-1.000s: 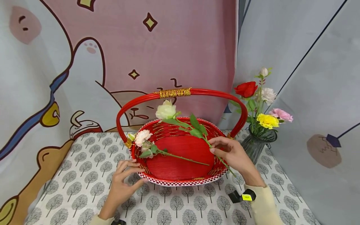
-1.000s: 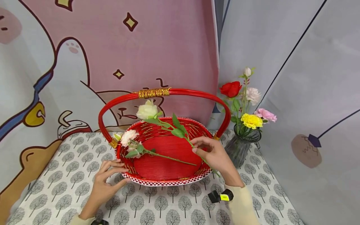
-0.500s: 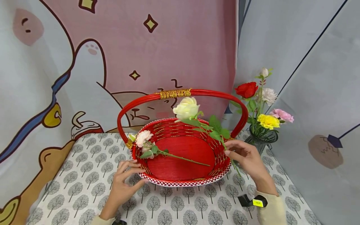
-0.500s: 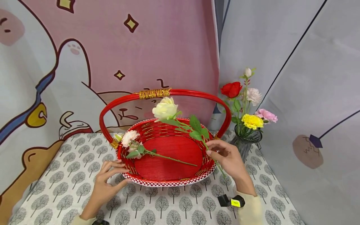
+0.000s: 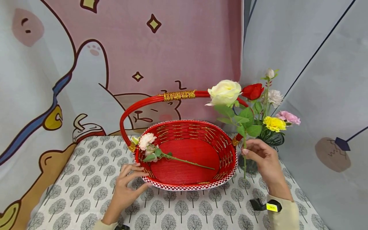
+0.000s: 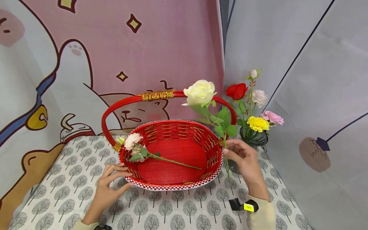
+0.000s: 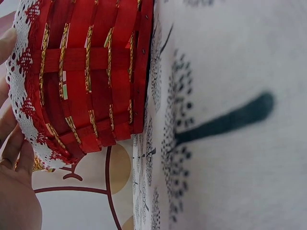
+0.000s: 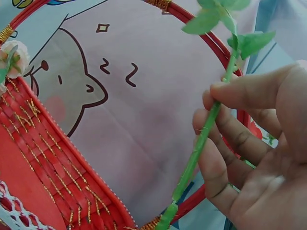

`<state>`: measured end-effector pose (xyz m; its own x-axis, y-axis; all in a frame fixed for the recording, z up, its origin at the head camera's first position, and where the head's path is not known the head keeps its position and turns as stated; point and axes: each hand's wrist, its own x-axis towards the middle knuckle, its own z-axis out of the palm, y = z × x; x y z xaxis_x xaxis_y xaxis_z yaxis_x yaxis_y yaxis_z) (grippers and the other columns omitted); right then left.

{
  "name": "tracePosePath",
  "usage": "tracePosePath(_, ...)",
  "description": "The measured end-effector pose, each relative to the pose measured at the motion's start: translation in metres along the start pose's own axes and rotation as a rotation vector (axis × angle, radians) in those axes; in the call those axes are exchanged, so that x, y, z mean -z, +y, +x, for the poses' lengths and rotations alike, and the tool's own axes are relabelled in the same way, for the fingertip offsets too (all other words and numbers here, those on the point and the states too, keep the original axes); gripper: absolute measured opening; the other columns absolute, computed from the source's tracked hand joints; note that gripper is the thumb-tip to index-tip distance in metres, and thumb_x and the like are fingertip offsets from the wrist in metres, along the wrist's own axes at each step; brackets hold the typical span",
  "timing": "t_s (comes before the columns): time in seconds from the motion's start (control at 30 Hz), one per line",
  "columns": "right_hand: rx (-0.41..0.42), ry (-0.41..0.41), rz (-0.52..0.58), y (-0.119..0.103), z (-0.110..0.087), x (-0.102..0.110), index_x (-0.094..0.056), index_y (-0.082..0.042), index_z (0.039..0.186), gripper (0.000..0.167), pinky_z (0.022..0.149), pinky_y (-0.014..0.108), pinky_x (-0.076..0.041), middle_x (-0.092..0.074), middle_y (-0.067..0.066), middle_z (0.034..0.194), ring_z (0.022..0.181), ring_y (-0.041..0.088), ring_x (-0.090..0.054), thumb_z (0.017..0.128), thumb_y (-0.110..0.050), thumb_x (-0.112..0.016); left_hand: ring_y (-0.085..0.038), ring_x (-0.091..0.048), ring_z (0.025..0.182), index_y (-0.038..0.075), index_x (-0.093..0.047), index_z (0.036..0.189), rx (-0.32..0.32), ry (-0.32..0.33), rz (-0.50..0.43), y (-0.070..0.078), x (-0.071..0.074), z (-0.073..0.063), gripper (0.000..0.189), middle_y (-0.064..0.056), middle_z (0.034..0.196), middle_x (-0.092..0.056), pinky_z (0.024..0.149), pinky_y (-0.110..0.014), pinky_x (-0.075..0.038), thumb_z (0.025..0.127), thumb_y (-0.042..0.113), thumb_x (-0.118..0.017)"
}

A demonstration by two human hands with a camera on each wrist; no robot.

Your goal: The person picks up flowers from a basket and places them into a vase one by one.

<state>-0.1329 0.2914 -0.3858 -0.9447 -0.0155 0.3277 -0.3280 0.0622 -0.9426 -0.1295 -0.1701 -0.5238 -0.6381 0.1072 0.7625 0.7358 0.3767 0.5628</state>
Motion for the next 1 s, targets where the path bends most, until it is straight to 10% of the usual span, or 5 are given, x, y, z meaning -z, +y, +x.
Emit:
tracePosePath(0.63, -0.002, 0.379, 0.101, -0.021, 0.025, 0.012, -0.07, 0.001, 0.119, 0.031, 0.062, 0.019, -0.058, -0.075, -0.003, 0.09, 0.072, 0.008, -0.071, 0.09, 0.011, -0.07, -0.032, -0.054, 0.112, 0.011, -0.079, 0.096, -0.029, 0.001, -0.003, -0.004, 0.0, 0.0, 0.04, -0.012, 0.107, -0.07, 0.11, -0.025, -0.037, 0.062, 0.021, -0.096)
tracePosePath(1.0, 0.004, 0.464, 0.064, -0.035, 0.047, 0.024, -0.07, -0.001, 0.12, 0.034, 0.061, 0.017, -0.057, -0.074, -0.001, 0.09, 0.073, 0.008, -0.071, 0.087, 0.008, -0.074, -0.032, -0.053, 0.115, 0.016, -0.079, 0.1, 0.001, -0.015, 0.005, -0.004, 0.001, -0.002, 0.044, -0.013, 0.108, -0.07, 0.111, -0.024, -0.035, 0.06, 0.016, -0.097)
